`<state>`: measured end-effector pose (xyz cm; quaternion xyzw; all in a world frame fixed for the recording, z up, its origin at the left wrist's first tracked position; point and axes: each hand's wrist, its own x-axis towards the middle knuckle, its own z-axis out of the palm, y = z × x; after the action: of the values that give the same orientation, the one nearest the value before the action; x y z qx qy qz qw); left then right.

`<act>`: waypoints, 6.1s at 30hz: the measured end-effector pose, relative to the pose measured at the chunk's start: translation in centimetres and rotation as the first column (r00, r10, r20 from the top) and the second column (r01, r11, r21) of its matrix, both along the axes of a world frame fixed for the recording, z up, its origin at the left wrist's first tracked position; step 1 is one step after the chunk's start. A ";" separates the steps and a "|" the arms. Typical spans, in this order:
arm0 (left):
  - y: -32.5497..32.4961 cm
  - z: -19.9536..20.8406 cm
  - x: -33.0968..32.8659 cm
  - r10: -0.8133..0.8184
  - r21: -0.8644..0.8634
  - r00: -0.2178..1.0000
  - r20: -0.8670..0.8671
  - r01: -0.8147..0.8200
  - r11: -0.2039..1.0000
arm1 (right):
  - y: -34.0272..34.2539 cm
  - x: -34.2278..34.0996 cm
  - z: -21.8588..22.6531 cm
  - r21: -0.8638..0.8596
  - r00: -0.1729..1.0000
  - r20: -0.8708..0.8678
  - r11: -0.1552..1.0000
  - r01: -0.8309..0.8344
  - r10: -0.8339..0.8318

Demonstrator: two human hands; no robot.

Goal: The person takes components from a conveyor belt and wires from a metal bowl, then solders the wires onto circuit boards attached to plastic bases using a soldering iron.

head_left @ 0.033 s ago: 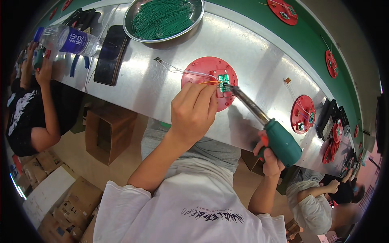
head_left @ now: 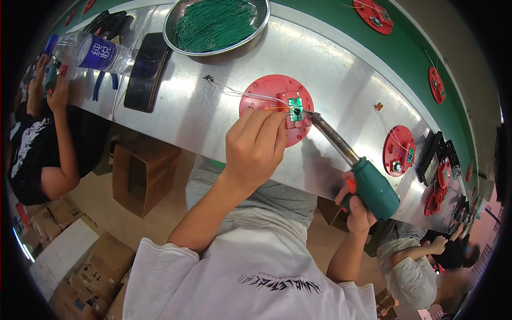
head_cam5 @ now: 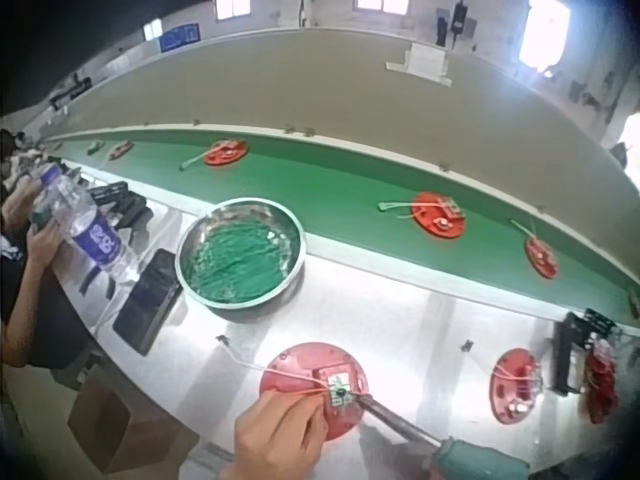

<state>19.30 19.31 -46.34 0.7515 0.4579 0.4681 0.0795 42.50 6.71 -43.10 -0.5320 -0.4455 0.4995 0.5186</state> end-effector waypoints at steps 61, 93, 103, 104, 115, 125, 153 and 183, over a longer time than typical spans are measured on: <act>6.3 6.0 3.0 -0.537 -0.354 0.829 -0.156 0.461 0.814 | -3.1 6.7 -0.4 0.166 0.605 -0.412 0.597 0.785 -0.681; 13.1 5.4 -9.0 0.234 0.051 0.930 -0.284 -0.229 0.972 | -2.0 6.3 -1.3 0.223 0.674 -0.394 0.646 0.730 -0.625; 17.5 5.1 -9.1 0.047 -0.284 0.924 -0.380 -0.165 0.944 | -2.3 6.4 -1.6 0.210 0.622 -0.407 0.593 0.777 -0.670; 17.4 5.1 -9.1 0.059 -0.262 0.935 -0.348 -0.157 0.952 | -2.2 6.3 -1.5 0.217 0.618 -0.403 0.586 0.781 -0.675; 15.2 6.9 -9.2 -0.004 -0.023 0.992 -0.123 0.001 1.000 | -2.0 7.1 -1.7 0.210 0.655 -0.387 0.630 0.748 -0.649; -0.8 7.0 -1.6 -0.293 -0.196 0.952 0.085 0.304 0.932 | -2.7 6.1 -1.8 0.383 0.804 -0.238 0.708 0.594 -0.545; -1.2 1.9 -0.2 -0.149 -0.126 0.987 0.052 0.155 0.980 | -3.6 -0.7 -0.1 0.183 0.974 0.220 0.983 0.012 -0.053; -1.4 2.4 -0.4 -0.234 0.092 0.972 0.031 0.231 0.969 | -4.7 -2.2 -0.1 0.245 0.972 0.201 0.967 0.070 -0.121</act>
<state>18.89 17.91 -43.91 0.7929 0.3440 0.4907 0.1105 40.33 1.97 -43.16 -0.5381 -0.5288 0.3568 0.5509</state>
